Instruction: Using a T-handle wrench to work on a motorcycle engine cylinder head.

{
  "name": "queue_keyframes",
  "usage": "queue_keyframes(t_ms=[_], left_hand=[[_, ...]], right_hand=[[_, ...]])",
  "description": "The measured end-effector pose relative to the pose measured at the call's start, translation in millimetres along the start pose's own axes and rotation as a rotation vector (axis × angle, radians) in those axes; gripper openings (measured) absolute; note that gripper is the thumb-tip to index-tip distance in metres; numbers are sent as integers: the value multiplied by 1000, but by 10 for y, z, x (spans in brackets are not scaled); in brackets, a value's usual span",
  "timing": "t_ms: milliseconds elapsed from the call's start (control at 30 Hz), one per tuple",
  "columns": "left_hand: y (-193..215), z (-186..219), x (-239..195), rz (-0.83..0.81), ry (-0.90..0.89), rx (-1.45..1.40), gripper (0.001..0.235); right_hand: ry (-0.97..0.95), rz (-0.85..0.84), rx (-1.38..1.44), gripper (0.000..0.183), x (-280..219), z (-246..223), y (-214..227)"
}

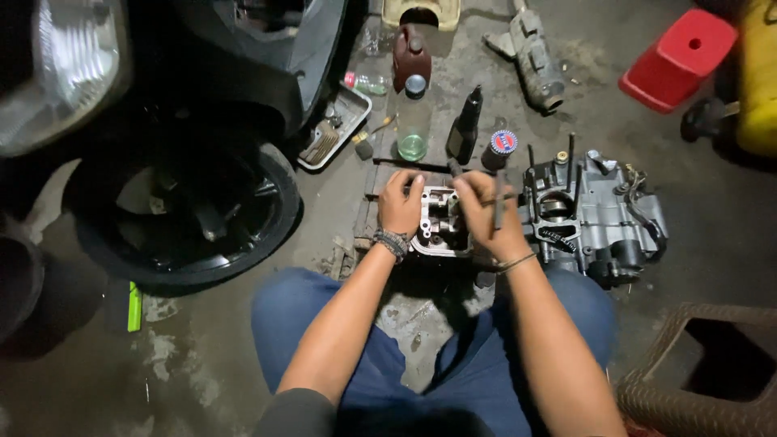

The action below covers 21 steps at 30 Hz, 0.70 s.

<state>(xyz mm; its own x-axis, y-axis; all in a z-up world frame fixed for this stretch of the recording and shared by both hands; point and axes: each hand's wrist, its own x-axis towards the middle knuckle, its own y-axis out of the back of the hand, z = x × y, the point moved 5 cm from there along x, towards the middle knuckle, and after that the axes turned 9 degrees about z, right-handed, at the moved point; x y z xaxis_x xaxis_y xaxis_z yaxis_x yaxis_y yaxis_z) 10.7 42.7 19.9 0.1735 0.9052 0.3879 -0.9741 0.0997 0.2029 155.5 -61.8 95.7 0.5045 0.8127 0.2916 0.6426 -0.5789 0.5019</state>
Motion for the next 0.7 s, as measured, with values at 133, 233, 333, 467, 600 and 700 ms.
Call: queue_keyframes(t_ms=[133, 233, 333, 467, 600, 700], left_hand=[[129, -77, 65, 97, -105, 72, 14], [413, -90, 199, 246, 33, 46, 20], [697, -203, 270, 366, 133, 9, 16], [826, -722, 254, 386, 256, -169, 22], [678, -1086, 142, 229, 567, -368, 36], [596, -965, 30, 97, 748, -518, 55]], right_hand=[[-158, 312, 332, 23, 27, 347, 452], [-184, 574, 528, 28, -19, 670, 876], [-360, 764, 688, 29, -88, 970, 1188], [-541, 867, 822, 37, -304, 1103, 1346], [-739, 687, 940, 47, -327, 1556, 1182], [-780, 588, 963, 48, -292, 1616, 1045]])
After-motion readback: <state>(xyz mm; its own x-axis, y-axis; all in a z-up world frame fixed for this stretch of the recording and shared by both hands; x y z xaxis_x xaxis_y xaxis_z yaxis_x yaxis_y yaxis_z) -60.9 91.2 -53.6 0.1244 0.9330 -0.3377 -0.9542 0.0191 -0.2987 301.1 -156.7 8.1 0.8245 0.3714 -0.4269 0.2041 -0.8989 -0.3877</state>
